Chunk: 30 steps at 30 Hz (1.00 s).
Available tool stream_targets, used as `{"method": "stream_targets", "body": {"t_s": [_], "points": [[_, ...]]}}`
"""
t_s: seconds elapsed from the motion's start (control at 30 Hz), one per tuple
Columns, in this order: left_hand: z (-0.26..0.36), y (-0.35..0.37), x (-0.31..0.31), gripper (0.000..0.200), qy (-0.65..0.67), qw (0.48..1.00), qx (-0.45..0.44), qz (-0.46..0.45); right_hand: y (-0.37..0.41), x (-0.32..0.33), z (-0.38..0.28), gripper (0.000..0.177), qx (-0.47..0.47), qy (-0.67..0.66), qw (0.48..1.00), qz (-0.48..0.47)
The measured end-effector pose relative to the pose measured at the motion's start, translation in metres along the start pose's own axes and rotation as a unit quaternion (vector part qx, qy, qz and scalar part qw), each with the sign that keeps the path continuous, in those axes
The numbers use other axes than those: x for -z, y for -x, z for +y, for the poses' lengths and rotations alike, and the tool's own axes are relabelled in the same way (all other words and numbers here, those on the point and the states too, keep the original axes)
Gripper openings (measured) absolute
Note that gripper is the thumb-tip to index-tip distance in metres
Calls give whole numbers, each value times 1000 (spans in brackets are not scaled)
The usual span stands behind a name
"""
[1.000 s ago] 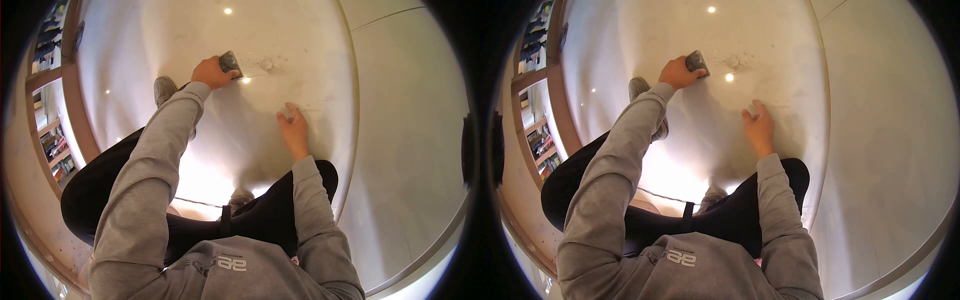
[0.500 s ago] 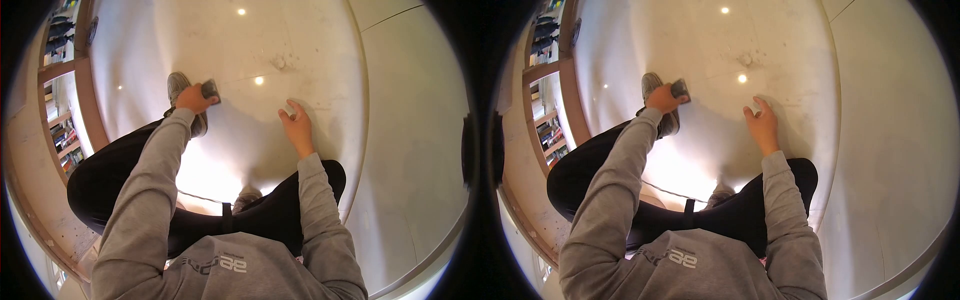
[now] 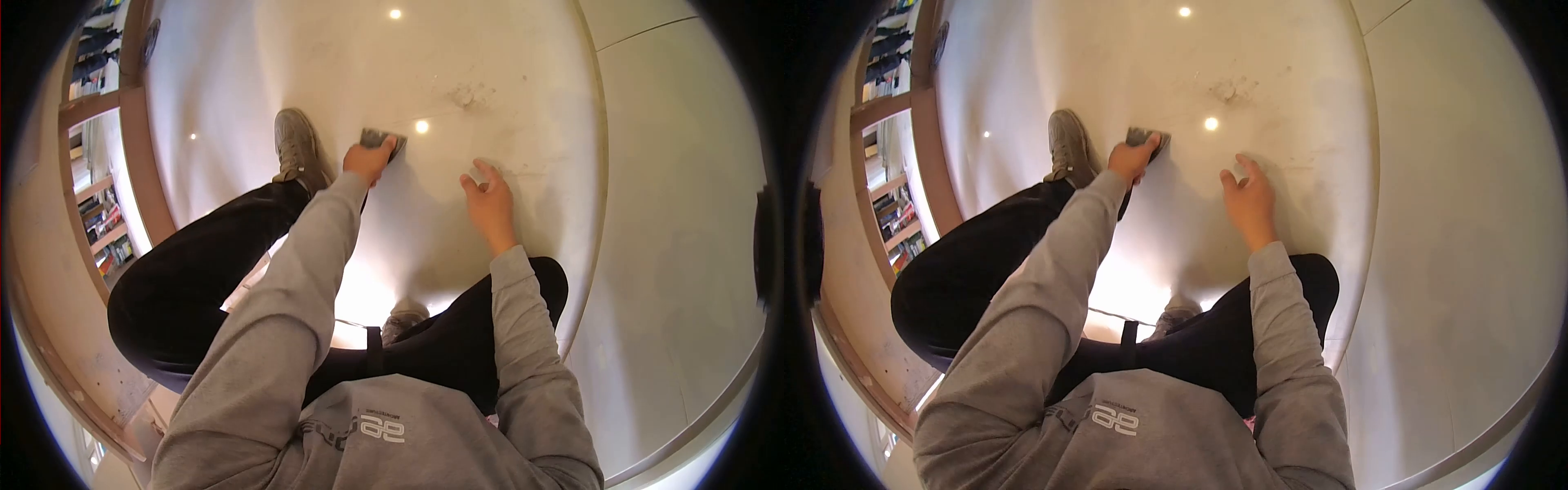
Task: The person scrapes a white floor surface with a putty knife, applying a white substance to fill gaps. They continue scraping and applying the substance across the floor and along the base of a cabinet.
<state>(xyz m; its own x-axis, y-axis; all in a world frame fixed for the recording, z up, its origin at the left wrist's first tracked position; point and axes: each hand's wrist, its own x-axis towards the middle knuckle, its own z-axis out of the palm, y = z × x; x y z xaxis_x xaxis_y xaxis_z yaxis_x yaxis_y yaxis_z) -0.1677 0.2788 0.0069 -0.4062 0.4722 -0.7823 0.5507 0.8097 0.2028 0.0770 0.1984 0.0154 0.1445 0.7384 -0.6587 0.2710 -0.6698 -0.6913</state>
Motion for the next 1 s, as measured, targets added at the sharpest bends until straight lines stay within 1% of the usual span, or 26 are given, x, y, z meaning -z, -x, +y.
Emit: {"method": "stream_targets", "body": {"t_s": [0.03, 0.07, 0.1, 0.13, 0.2, 0.27, 0.3, 0.33, 0.4, 0.43, 0.5, 0.57, 0.6, 0.67, 0.73, 0.8, 0.87, 0.9, 1.0], "points": [[4, 3, -3, 64, 43, 999, 7, 14, 2, 2, -2, 50, -6, -2, 1000, -2], [1, 11, -6, 64, 49, 999, 5, 15, 1, 3, 4, 50, -1, 2, 1000, -2], [-5, 23, -8, 63, 12, 1000, 17, 9, -4, 2, 13, 50, 10, 12, 1000, 9], [-7, 27, -8, 63, -29, 999, 29, 4, -6, 3, 8, 50, 19, 18, 999, 21], [-11, 22, -9, 61, -11, 999, 29, 11, -7, 1, 8, 51, 22, 11, 999, 28], [1, 12, -1, 60, 17, 998, 60, -7, 1, -2, 6, 51, 25, 6, 999, 23], [11, 10, 6, 58, 16, 996, 90, -13, 1, -2, 4, 51, 27, 18, 999, 17], [12, 9, 5, 58, 15, 996, 84, -11, -1, -1, 2, 50, 30, 30, 999, 16], [0, 12, -3, 53, 68, 994, 78, -21, -1, 3, 13, 50, 21, 29, 999, 25], [4, 11, -7, 53, 69, 995, 69, -21, -6, 9, 9, 50, 16, 28, 999, 37], [-4, 14, -13, 50, 123, 986, 110, 14, -7, 11, 7, 49, 18, 5, 999, 41], [5, 8, -3, 49, 103, 988, 118, -1, -2, 7, 3, 49, 16, -18, 999, 34], [9, 8, 3, 47, 83, 989, 119, -18, 2, 6, 0, 49, 9, -18, 1000, 22], [2, 10, 2, 46, 95, 989, 109, -26, 3, 6, -1, 49, 7, -19, 1000, 14], [-2, 15, -10, 51, 191, 975, 115, 7, -5, 10, -2, 49, 29, 20, 999, 36], [-7, 2, -11, 52, 177, 976, 125, 7, -7, 11, 3, 49, 38, 20, 998, 44], [3, -2, -1, 55, 120, 988, 95, 17, 3, 10, 3, 50, 40, 17, 998, 43], [10, -3, 2, 55, 158, 982, 103, 15, 4, 10, -4, 50, 24, 10, 999, 30], [-10, -3, -12, 52, 173, 981, 83, 31, 1, 14, -4, 51, 1, 7, 1000, 13]]}}
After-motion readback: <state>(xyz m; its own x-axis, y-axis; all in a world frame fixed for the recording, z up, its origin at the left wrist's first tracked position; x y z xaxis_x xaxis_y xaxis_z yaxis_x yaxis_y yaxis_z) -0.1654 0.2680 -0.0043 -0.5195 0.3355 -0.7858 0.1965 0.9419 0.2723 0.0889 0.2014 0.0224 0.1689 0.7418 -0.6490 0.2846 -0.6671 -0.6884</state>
